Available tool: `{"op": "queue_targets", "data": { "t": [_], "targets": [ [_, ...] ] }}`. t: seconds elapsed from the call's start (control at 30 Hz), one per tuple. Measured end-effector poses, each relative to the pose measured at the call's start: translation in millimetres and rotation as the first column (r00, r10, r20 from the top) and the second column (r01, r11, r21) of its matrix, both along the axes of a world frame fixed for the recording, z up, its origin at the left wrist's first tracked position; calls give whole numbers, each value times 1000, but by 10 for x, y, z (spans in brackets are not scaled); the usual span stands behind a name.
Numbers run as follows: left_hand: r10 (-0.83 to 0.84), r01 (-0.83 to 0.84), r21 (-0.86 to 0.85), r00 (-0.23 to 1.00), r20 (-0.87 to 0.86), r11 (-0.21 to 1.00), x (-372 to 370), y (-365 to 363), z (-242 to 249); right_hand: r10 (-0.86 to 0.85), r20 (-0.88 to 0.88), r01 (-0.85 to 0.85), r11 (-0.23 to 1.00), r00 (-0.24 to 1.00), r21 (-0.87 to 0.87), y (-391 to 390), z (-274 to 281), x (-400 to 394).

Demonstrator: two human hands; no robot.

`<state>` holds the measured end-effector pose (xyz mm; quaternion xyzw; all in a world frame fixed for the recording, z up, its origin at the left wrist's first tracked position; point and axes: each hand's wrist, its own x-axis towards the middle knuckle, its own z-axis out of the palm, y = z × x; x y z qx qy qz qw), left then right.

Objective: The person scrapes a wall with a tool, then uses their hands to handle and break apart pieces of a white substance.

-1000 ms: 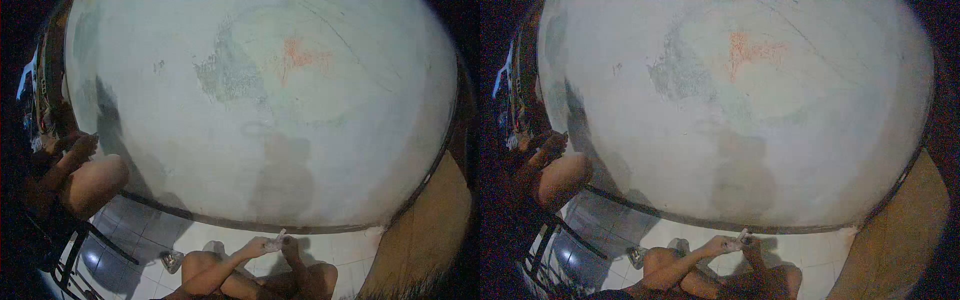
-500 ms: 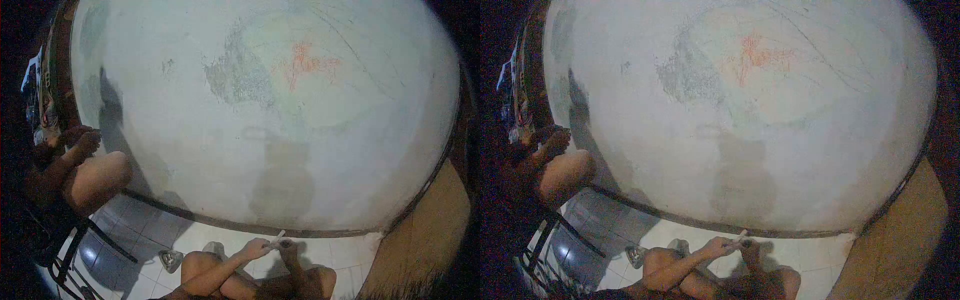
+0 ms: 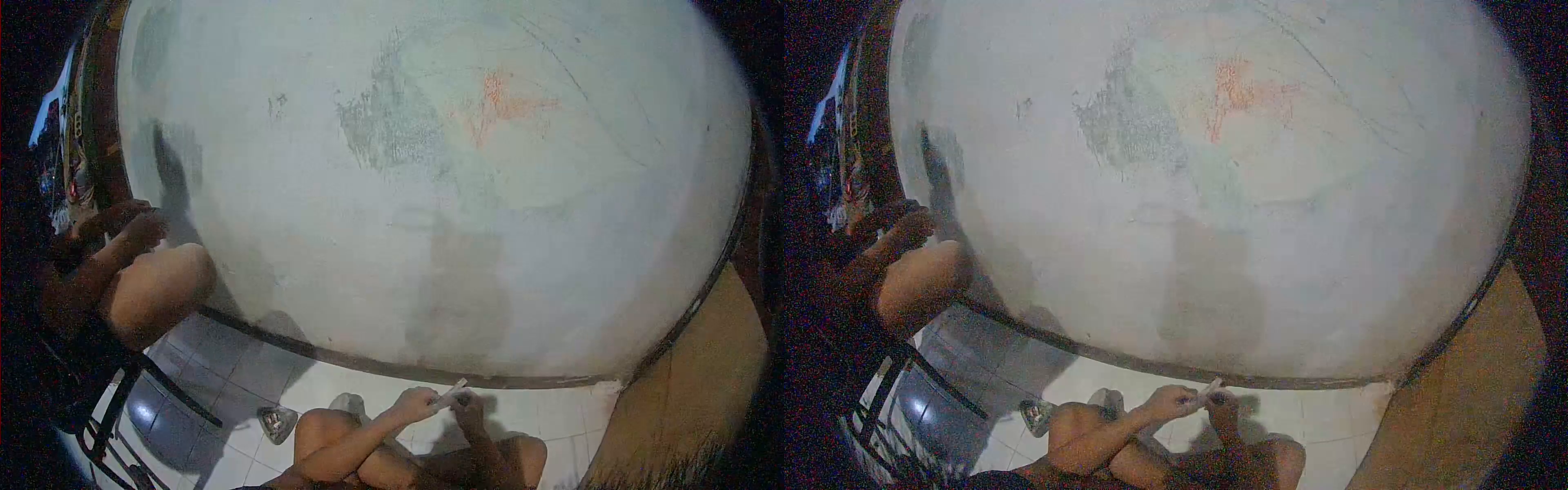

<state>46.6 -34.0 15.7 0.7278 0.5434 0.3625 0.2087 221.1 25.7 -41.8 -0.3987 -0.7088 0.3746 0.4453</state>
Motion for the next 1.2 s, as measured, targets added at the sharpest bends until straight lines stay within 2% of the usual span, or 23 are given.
{"op": "queue_targets", "data": {
  "t": [0.07,0.1,0.13,0.2,0.23,0.3,0.37,0.4,0.47,0.6,0.63,0.67,0.7,0.73,0.8,0.83,0.9,0.93,1.0,1.03,1.1,1.13,1.2],
  "targets": [
    [-19,21,-66,1000,21,998,-12,14,-44,51,-66,-55,996,996,-64,30,-26,22],
    [-20,22,-67,1000,23,998,-20,34,-125,98,-136,-115,985,986,-125,34,-35,38],
    [-46,46,-40,999,13,998,-38,67,-238,97,-134,-114,985,986,-127,-19,42,22],
    [-72,72,-14,997,3,997,-51,73,-277,49,-387,-198,913,921,-355,-154,234,-18],
    [-79,78,-46,997,-22,996,-55,51,-203,48,-386,-197,913,921,-358,-205,363,-28],
    [-88,84,-77,995,-46,993,-62,20,-75,106,-267,-193,927,958,-323,-266,565,-43],
    [-81,65,-140,990,-117,988,-62,12,-11,110,-255,-183,942,961,-282,-190,388,-18],
    [-82,65,-142,990,-117,988,-53,24,-3,116,-242,-175,955,963,-238,-177,356,-19],
    [-64,49,-258,997,-51,965,-24,58,-12,112,-216,-163,959,970,-232,-151,365,-25],
    [-36,33,-159,999,-13,987,-29,112,-178,49,-101,-73,965,994,-253,-178,548,-31],
    [-46,44,-212,999,-5,976,-26,86,-37,48,-99,-72,964,994,-255,-173,508,-23],
    [-56,55,-263,998,4,963,-20,62,35,57,-172,-95,971,983,-221,-144,418,-19],
    [-56,56,-266,998,6,962,-10,35,61,69,-244,-116,975,967,-187,-104,310,-17],
    [-32,31,-219,999,-3,975,-3,14,70,68,-243,-116,975,968,-189,-41,148,4],
    [-8,6,-173,1000,-9,985,-11,13,29,-20,74,13,996,997,94,71,-160,67],
    [-65,67,-153,998,16,986,-40,58,-44,-19,74,13,996,997,91,29,-98,35],
    [-122,126,-131,992,40,983,-75,92,-123,-60,-293,-10,973,954,-231,-137,304,-65],
    [-117,127,-159,991,69,979,-93,96,-157,-60,-292,-10,973,955,-231,-147,438,-60],
    [-111,128,-186,989,98,974,-114,122,-226,-7,-122,-4,997,992,-82,-133,604,-15],
    [-108,113,-185,993,35,976,-124,141,-261,-6,-122,-4,997,992,-82,-75,479,24],
    [-104,97,-183,994,-28,978,-127,133,-243,-180,-64,186,977,981,102,95,69,69],
    [-90,75,-192,994,-69,979,-116,103,-167,-179,-64,185,978,982,102,154,-109,81],
    [-75,53,-201,991,-108,978,-95,74,-68,-236,-290,193,966,928,-169,219,-315,92]
  ]
}}
